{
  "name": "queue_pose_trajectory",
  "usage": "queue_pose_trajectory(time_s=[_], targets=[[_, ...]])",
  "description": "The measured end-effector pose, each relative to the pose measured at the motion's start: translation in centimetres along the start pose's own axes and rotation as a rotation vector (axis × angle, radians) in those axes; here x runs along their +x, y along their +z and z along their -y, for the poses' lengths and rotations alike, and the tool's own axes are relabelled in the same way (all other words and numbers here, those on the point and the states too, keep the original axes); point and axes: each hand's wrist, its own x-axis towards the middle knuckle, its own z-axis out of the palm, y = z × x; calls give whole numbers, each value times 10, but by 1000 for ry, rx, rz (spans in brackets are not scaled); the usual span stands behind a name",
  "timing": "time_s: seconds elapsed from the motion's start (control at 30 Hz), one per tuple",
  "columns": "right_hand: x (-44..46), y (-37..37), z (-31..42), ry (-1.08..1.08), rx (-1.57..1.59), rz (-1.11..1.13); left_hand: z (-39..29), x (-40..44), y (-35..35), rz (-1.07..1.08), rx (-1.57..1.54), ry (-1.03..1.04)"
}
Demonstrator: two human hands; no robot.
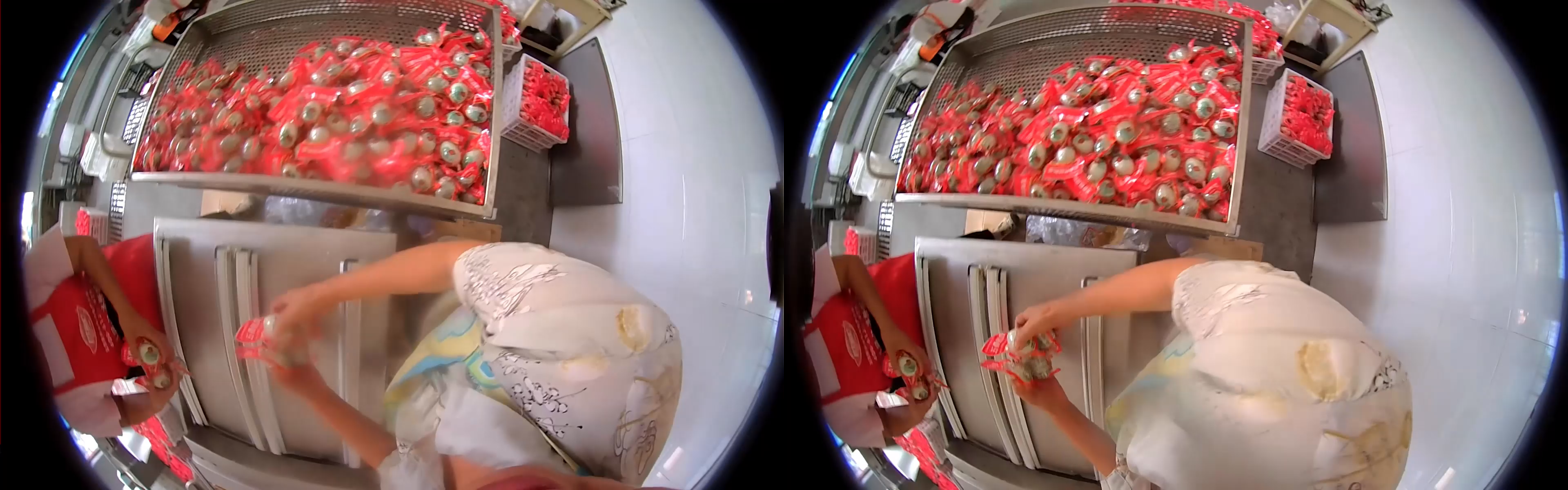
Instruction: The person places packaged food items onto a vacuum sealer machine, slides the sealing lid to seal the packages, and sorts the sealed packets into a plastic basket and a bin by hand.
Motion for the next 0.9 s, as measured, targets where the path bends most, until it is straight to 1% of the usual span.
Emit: queue_pose_trajectory(time_s=[0.03, 0.1, 0.13, 0.17, 0.23, 0.27, 0.3, 0.33, 0.37, 0.4, 0.43, 0.47, 0.5, 0.53, 0.57, 0.6, 0.63, 0.7, 0.8, 0.83, 0.9], targets=[[-19, -23, 9, -80, -8, -44, 0, 11, 33, 50, 20, 5], [-81, -72, 40, -145, 35, -114, 1, 32, 98, 150, 58, 19], [-109, -102, 52, -182, 21, -190, 15, 55, 124, 232, -8, 16], [-136, -134, 57, -221, -5, -270, 33, 80, 152, 318, -106, -44], [-196, -198, 63, -457, -77, -507, 43, 107, 234, 477, -228, -148], [-231, -232, 69, -460, -76, -572, 44, 112, 282, 553, -259, -187], [-267, -258, 80, -495, -124, -684, 60, 125, 325, 587, -279, -223], [-287, -307, 74, -669, -196, -752, 80, 142, 364, 616, -298, -258], [-315, -333, 81, -706, -158, -908, 96, 161, 402, 707, -167, -195], [-342, -359, 84, -674, -188, -1037, 104, 163, 444, 827, -109, -83], [-366, -387, 85, -639, -219, -1166, 120, 169, 486, 744, 17, -45], [-383, -424, 79, -547, -375, -1328, 107, 152, 527, 751, 111, -34], [-396, -456, 72, -447, -530, -1481, 109, 151, 561, 760, 282, -42], [-408, -475, 71, -299, -726, -1620, 121, 161, 589, 829, 472, 54], [-416, -491, 69, -142, -925, -1740, 142, 166, 615, 925, 375, 244], [-418, -504, 67, -142, -946, -1754, 139, 166, 631, 888, 623, 427], [-417, -509, 74, 39, -950, -1717, 153, 170, 648, 717, 1081, 649], [-409, -542, 59, 231, -1251, -1602, 177, 171, 665, 655, 1247, 477], [-405, -544, 50, 269, -1588, -1747, 221, 179, 677, 614, 1220, 770], [-409, -546, 53, 371, -1668, -1688, 231, 179, 679, 579, 1109, 940], [-403, -553, 47, 549, -1596, -1571, 242, 184, 682, 663, 1367, 1132]])
